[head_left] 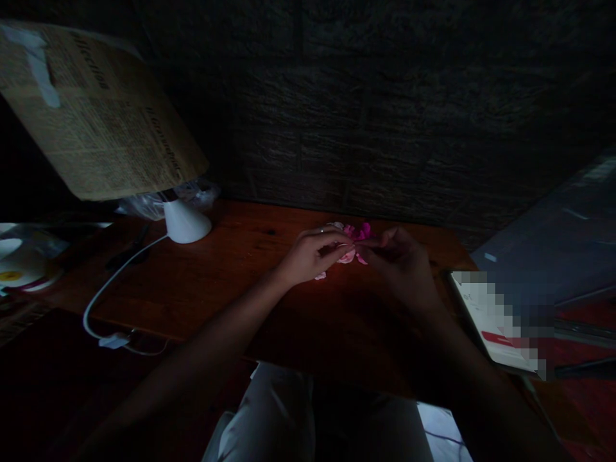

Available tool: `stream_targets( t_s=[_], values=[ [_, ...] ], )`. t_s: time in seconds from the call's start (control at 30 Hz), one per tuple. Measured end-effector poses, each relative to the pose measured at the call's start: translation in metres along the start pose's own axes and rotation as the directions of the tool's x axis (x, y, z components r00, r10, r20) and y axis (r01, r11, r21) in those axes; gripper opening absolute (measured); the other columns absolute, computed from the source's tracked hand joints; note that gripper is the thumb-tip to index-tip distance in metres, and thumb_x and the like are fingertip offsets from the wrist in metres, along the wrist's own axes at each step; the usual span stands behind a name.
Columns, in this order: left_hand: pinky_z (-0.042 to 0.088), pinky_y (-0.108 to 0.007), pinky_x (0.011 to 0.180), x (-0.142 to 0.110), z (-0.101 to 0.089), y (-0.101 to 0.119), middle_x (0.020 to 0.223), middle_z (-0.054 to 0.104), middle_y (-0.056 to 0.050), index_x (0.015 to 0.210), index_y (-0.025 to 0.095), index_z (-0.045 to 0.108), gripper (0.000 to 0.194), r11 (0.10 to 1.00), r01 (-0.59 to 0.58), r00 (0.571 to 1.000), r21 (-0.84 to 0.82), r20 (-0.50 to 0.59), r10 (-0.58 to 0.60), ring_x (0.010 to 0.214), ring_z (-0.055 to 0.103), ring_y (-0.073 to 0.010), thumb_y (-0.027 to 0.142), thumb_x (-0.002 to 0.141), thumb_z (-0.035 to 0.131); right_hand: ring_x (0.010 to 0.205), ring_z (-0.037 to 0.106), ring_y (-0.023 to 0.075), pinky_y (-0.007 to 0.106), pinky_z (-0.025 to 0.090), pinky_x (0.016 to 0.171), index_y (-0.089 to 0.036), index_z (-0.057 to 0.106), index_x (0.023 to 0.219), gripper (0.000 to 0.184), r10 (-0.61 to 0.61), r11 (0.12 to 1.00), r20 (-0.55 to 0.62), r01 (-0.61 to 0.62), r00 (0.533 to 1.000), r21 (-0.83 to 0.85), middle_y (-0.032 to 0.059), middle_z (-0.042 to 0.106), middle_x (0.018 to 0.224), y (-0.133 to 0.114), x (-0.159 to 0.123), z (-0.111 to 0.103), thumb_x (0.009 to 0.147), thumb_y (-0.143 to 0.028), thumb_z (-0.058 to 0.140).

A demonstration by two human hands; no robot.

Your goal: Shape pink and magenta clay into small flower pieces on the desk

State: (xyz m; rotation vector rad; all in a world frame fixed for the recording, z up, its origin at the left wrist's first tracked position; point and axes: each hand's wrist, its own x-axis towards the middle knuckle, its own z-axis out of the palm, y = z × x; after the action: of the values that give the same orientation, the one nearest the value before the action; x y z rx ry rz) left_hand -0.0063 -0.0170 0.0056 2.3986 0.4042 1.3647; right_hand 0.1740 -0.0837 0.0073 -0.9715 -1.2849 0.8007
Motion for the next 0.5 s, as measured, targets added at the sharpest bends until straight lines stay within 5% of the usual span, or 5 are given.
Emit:
stream_targets(
  t_s=[0.2, 0.5],
  values=[
    [0.053, -0.024, 0.076, -0.0007, -0.0026, -0.0009, 0.09, 0.074, -0.007, 0.094, 0.014, 0.07, 0.012, 0.997, -0.042, 0.998, 0.067, 0.041, 0.039, 0.083, 0.069, -0.0127, 0.019, 0.092, 0.059, 0.075, 0.071, 0.015, 0.029, 0.056, 0.074, -0.023, 0.053, 0.076, 0.033, 0.016, 1.0, -0.003, -0.016, 1.0, 0.014, -0.0025, 0.074, 0.079, -0.0021, 0.0002, 0.0025, 0.069, -0.025, 0.085],
    [0.052, -0.021, 0.068, -0.001, 0.0036, 0.0034, 0.084, 0.075, -0.006, 0.092, 0.013, 0.071, 0.013, 0.984, 0.142, 0.99, -0.104, 0.004, -0.142, 0.073, 0.068, -0.011, 0.024, 0.088, 0.065, 0.071, 0.068, 0.0146, 0.028, 0.053, 0.067, -0.023, 0.054, 0.076, 0.032, 0.027, 1.0, -0.054, -0.027, 0.998, 0.0, -0.0013, 0.073, 0.08, 0.0011, 0.0027, 0.002, 0.069, -0.031, 0.084]
  ],
)
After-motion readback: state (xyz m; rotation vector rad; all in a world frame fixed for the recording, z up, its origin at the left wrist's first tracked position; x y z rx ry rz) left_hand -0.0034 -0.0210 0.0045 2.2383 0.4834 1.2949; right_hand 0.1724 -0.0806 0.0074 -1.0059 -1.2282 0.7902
